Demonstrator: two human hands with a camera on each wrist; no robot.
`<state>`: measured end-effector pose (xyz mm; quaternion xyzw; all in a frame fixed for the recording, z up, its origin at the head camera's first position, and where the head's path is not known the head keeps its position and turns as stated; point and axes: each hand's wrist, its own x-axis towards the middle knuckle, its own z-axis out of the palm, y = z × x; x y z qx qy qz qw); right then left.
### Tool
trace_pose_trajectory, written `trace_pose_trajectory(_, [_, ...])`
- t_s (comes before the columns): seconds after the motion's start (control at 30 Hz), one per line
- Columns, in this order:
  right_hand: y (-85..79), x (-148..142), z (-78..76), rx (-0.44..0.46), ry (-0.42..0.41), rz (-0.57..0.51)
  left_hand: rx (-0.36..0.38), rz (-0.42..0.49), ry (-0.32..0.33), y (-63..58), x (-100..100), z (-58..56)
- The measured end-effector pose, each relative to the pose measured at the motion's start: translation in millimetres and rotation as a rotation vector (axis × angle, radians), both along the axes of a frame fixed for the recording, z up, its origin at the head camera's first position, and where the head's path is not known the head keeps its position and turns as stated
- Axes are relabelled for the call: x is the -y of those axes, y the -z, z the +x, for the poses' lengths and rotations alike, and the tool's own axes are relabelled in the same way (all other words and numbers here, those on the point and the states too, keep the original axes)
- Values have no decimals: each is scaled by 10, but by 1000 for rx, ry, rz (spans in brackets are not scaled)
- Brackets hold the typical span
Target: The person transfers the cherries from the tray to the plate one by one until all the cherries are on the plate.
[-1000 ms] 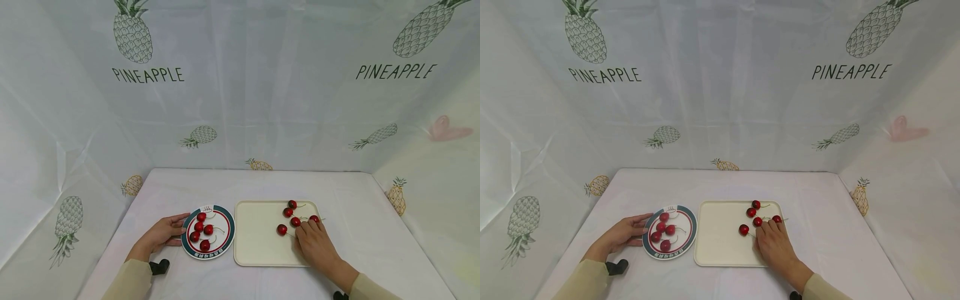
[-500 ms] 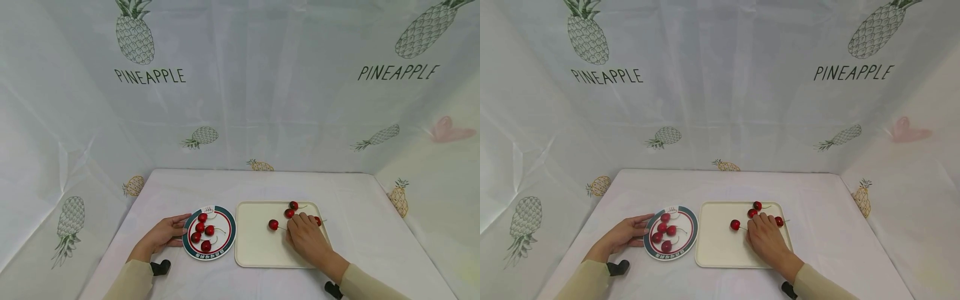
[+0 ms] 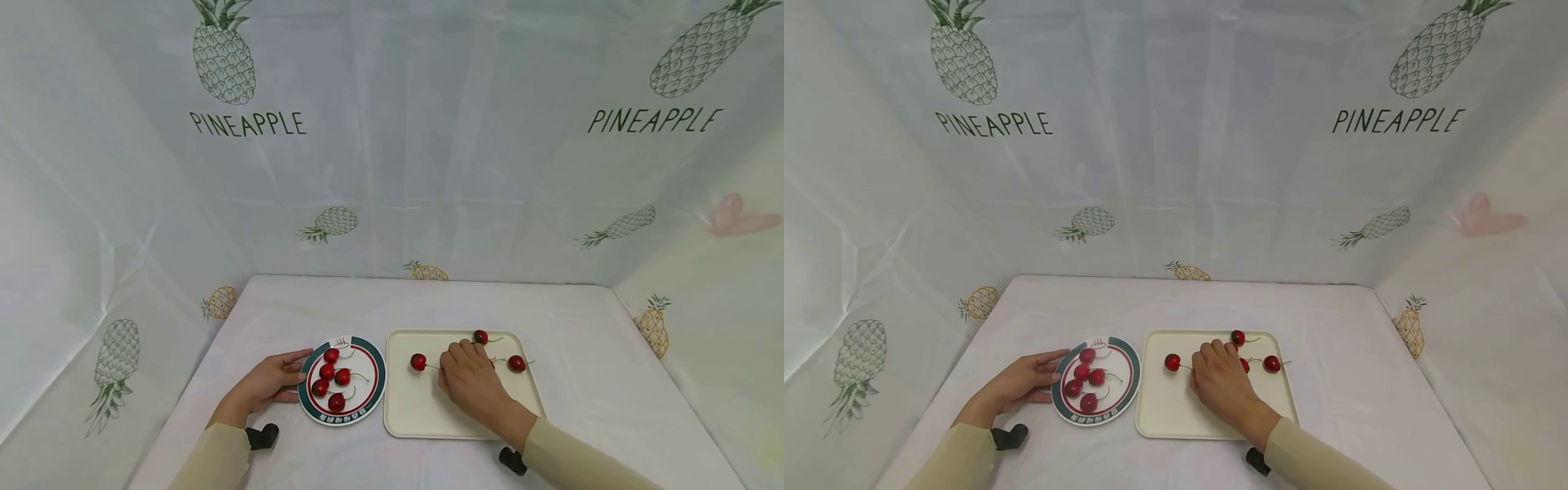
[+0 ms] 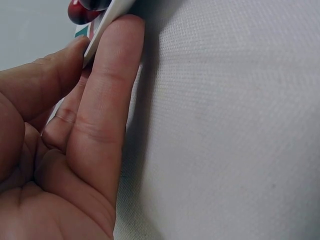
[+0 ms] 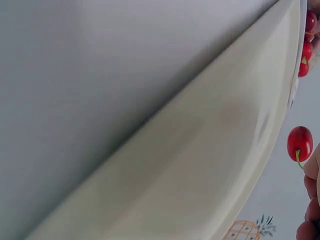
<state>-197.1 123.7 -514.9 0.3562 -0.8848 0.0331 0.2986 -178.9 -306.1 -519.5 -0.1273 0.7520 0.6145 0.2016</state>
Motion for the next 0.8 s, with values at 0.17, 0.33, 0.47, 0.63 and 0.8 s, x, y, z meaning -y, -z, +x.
trace_pose_trajectory(0.17, [-19, 205, -47, 12, 3, 21, 0, 6, 7, -1, 3, -15])
trace_pose_trajectory(0.33, [-64, 437, -88, 46, -1, 25, 1, 9, 24, -7, 8, -16])
trace_pose_trajectory(0.47, [-88, 621, -108, 86, 0, 30, 5, 8, 11, -6, 6, -11])
trace_pose_trajectory(0.63, [-57, 835, -126, 102, 6, 40, 2, 5, 17, -3, 8, -1])
trace_pose_trajectory(0.8, [-5, 1012, -139, 102, 13, 64, -3, 12, 16, 13, 16, -4])
